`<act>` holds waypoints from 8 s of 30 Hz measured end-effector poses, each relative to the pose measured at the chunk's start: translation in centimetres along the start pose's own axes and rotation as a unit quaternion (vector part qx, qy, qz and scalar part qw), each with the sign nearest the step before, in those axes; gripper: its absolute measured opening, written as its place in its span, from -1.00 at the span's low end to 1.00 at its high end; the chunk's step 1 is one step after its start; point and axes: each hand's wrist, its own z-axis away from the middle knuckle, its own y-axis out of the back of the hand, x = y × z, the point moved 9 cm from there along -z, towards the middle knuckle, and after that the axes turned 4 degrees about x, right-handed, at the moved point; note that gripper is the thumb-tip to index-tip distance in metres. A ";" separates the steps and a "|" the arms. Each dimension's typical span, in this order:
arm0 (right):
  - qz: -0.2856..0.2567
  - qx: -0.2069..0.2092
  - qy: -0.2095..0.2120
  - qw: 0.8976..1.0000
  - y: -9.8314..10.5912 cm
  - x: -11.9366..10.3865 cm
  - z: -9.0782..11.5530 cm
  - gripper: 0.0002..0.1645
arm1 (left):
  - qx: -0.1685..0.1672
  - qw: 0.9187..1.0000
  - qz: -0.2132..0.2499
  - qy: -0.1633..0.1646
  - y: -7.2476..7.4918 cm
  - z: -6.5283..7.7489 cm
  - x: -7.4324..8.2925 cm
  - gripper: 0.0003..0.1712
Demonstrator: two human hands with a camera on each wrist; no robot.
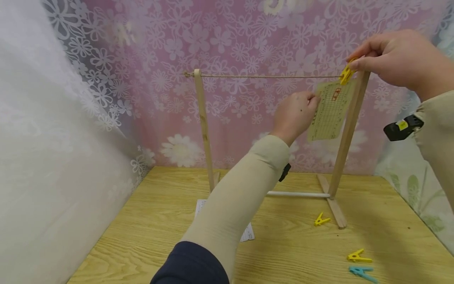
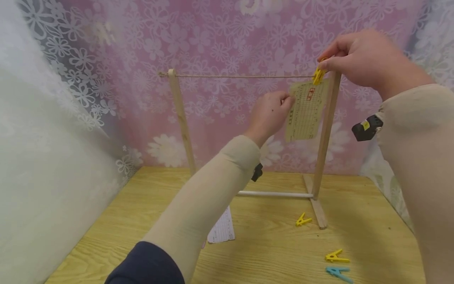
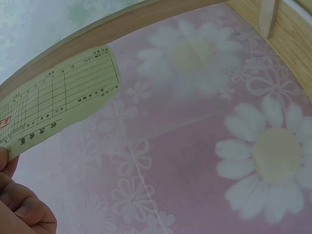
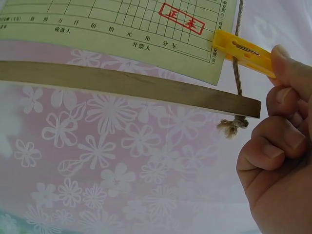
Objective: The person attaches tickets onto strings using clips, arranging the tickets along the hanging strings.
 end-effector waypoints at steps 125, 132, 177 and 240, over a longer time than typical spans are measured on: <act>-0.171 -0.174 0.044 0.969 -24.0 11.3 22.3 -0.47 | -0.186 0.972 -0.058 0.131 -2.5 21.9 -27.8 -0.34; -0.160 -0.198 0.037 0.966 -25.4 12.4 23.0 -0.50 | -0.222 0.960 -0.089 0.143 -3.7 22.3 -29.1 -0.32; -0.133 -0.358 0.006 0.924 -32.2 13.7 25.0 -0.46 | -0.312 0.939 -0.106 0.099 -7.6 23.1 -30.4 -0.72; -0.223 -0.181 0.000 0.958 -25.1 10.5 21.9 -0.59 | -0.236 0.970 -0.057 0.030 -2.0 21.0 -24.0 -0.62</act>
